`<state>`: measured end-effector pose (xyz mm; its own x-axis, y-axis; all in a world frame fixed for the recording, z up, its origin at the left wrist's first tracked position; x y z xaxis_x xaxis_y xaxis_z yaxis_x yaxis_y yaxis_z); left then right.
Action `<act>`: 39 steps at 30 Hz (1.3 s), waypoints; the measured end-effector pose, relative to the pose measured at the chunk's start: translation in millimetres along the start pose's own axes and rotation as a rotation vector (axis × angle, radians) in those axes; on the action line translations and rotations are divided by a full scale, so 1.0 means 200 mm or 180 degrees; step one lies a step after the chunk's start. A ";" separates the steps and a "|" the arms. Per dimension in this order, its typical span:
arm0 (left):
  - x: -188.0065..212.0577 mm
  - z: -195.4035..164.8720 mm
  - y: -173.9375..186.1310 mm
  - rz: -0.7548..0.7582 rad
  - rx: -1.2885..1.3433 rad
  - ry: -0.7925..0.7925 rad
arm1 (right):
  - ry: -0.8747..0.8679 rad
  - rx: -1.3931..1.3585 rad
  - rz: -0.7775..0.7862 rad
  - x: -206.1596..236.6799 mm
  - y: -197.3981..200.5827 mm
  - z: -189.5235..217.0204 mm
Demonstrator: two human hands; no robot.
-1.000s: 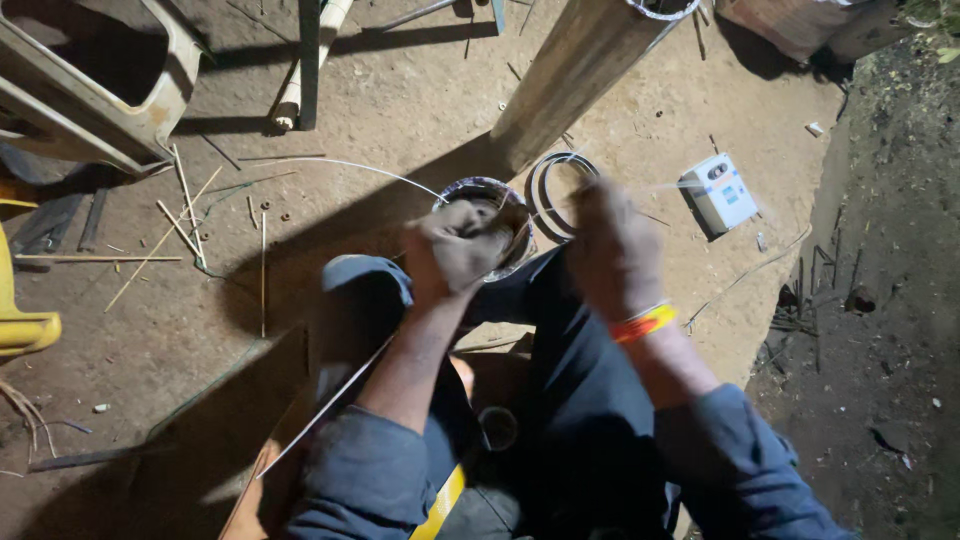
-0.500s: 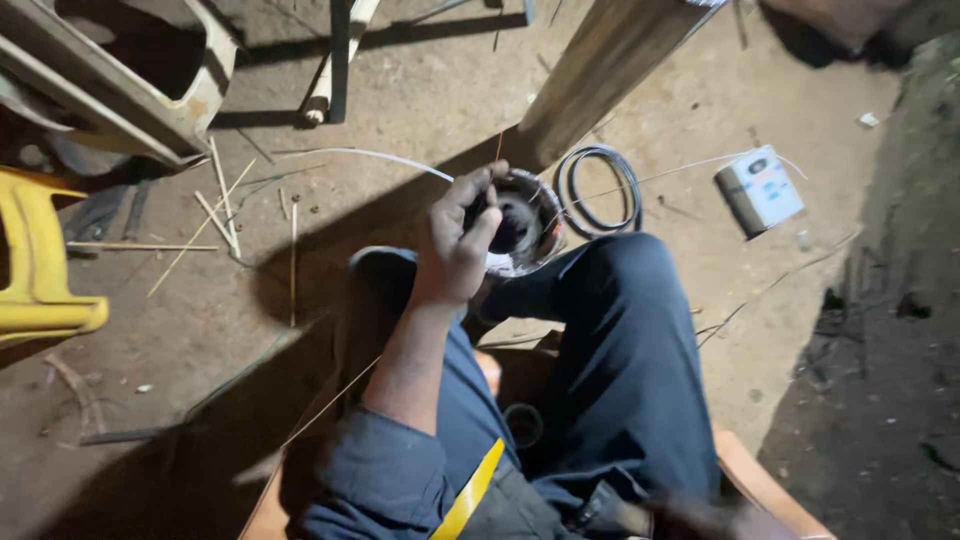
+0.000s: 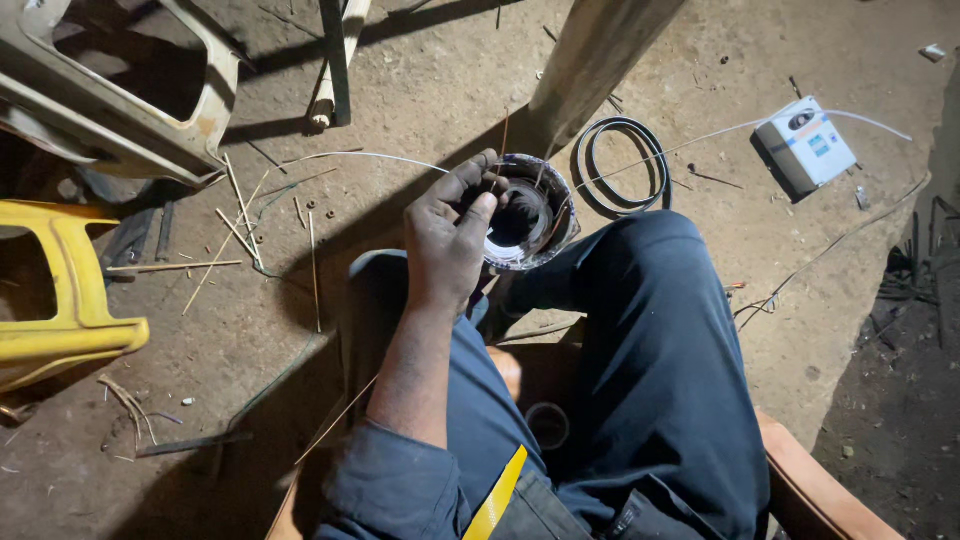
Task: The person sits cross-legged and winds a thin copper wire around a cylindrical metal frame. They use pliers to cut the wire and continue wrapping it around the frame repeatedly.
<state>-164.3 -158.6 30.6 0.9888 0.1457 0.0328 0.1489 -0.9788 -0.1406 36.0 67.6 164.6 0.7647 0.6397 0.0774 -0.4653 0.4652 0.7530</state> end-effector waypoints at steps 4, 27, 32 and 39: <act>0.00 0.00 0.00 -0.0008 -0.0032 -0.0011 | 0.0021 -0.0020 0.0008 -0.01 -0.01 -0.01; 0.00 -0.12 0.00 -0.0493 -0.0994 -0.0209 | -0.1055 -0.2254 -0.1869 -1.10 0.06 -0.80; 0.02 -0.14 0.01 -0.0169 -0.0811 -0.0099 | -0.0521 -0.2527 -0.1664 -1.22 -0.04 -0.90; 0.05 -0.26 -0.02 -0.0522 -0.1077 -0.0564 | 0.0511 -0.2749 -0.1420 -1.14 0.02 -0.71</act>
<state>-156.5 -161.2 83.8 0.9434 0.2972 -0.1472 0.3215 -0.9284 0.1864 -202.9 10.7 58.4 0.9094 0.3427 -0.2356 -0.3634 0.9303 -0.0494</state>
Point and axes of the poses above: each hand's wrist, its own x-axis away from the middle knuckle, its own y-axis out of the back of the hand, z = x × y, the point moved 9 cm from there along -x, towards the middle knuckle, and after that the axes turned 7 degrees about -x, right-handed, at the moved point
